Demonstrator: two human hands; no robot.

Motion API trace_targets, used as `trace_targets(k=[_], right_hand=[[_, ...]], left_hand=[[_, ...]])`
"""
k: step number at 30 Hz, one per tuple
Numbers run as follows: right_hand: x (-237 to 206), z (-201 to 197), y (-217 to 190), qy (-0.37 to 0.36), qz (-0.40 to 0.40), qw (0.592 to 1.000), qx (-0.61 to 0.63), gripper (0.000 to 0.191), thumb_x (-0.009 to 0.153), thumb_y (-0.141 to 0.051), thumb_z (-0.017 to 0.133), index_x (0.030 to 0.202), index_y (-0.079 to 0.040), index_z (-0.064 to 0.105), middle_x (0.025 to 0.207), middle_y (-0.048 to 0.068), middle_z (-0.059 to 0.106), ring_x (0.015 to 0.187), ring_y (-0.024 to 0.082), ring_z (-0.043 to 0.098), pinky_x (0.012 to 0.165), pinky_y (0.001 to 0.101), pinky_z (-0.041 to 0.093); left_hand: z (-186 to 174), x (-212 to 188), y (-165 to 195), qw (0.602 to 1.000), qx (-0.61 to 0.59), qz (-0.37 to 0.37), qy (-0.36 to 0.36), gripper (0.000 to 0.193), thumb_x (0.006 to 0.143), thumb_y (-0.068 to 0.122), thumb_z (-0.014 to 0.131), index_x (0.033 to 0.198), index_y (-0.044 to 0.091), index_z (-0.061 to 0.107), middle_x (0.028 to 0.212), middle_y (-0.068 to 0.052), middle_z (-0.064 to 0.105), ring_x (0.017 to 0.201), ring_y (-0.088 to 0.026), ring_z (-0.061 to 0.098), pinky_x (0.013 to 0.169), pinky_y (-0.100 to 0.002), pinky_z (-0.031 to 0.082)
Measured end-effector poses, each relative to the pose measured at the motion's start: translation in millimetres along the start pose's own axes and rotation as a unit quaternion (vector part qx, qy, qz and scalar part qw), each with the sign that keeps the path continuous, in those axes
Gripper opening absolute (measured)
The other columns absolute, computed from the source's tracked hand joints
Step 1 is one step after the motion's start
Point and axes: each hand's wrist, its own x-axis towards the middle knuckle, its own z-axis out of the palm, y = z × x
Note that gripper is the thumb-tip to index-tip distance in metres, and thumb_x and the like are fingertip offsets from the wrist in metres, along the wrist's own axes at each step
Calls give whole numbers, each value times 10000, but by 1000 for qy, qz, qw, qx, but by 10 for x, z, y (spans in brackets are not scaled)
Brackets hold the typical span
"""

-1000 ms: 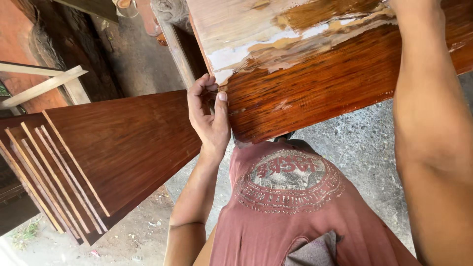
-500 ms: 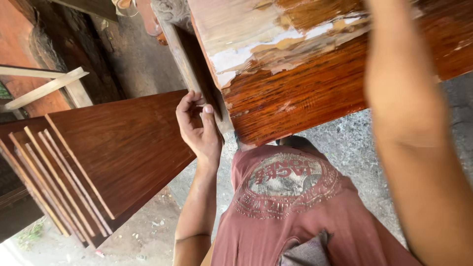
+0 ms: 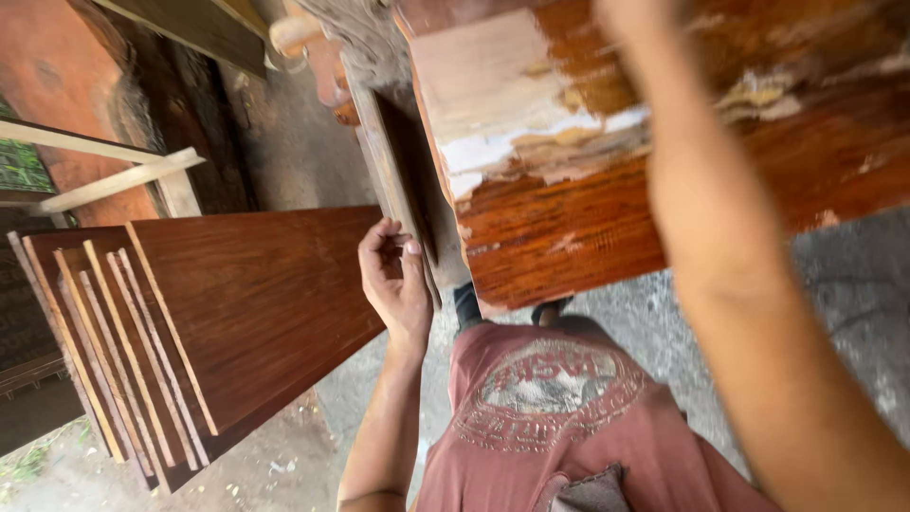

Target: The person applies wood filler from a small board onto defects on a wooden furniture panel using a small spatula, then wipes a dark stain or finish across the panel with a pad, and presses small filler patches into remaining holes by hand before scooping more filler with the spatula.

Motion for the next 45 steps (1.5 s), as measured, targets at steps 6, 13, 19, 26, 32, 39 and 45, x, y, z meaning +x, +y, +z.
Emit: trace_targets(k=[6,13,19,26,32,39,45], right_hand=[[-233,307,-1151,-157,-94,982,39,176,1016,-194,674,885,-77,657,802,109,694,703,189,692,654,354,565],[-179,60,-890,-32,-4,999,22,139,980,-162,687,881,-66,708,760,89,706,606,131,666,509,316,544],[-182,390,-955,-187,38,978,87,174,957,-186,714,914,-21,678,788,116,693,592,147,655,492,304,565],[-50,470,-740,-47,-246,966,59,160,1001,-162,741,1006,-4,717,942,96,734,781,183,699,656,378,581],[-139,632,-975,-208,-168,959,97,147,984,-201,743,1106,-122,762,952,97,728,786,212,682,665,382,584],[-228,515,-1046,-134,-335,930,67,128,1026,-208,772,1074,-90,781,944,125,731,851,225,697,723,402,571],[-512,45,-929,-226,-178,955,73,140,994,-169,711,1118,-119,753,945,71,721,818,141,695,734,346,605]], left_hand=[[101,101,-1,998,37,42,-7,324,1007,13,643,1313,-30,547,1209,-99,600,999,-142,589,901,-290,520],[-46,84,113,995,77,68,11,358,994,-7,645,1335,-38,540,1208,-101,594,970,-137,587,886,-284,523],[-114,112,127,996,63,70,8,369,992,-7,647,1343,-37,537,1212,-101,589,988,-136,597,896,-288,526],[-261,68,111,996,62,58,23,353,1001,10,656,1333,-37,547,1187,-103,604,982,-145,609,905,-295,534],[-321,80,80,995,71,53,34,351,994,13,653,1324,-37,545,1205,-113,603,975,-148,623,884,-299,542],[-368,15,69,994,93,52,23,358,1001,11,650,1340,-36,543,1252,-128,591,1011,-157,633,896,-306,548],[-327,28,35,997,67,34,6,366,1005,19,653,1347,-38,536,1245,-128,581,990,-148,628,879,-302,547]])
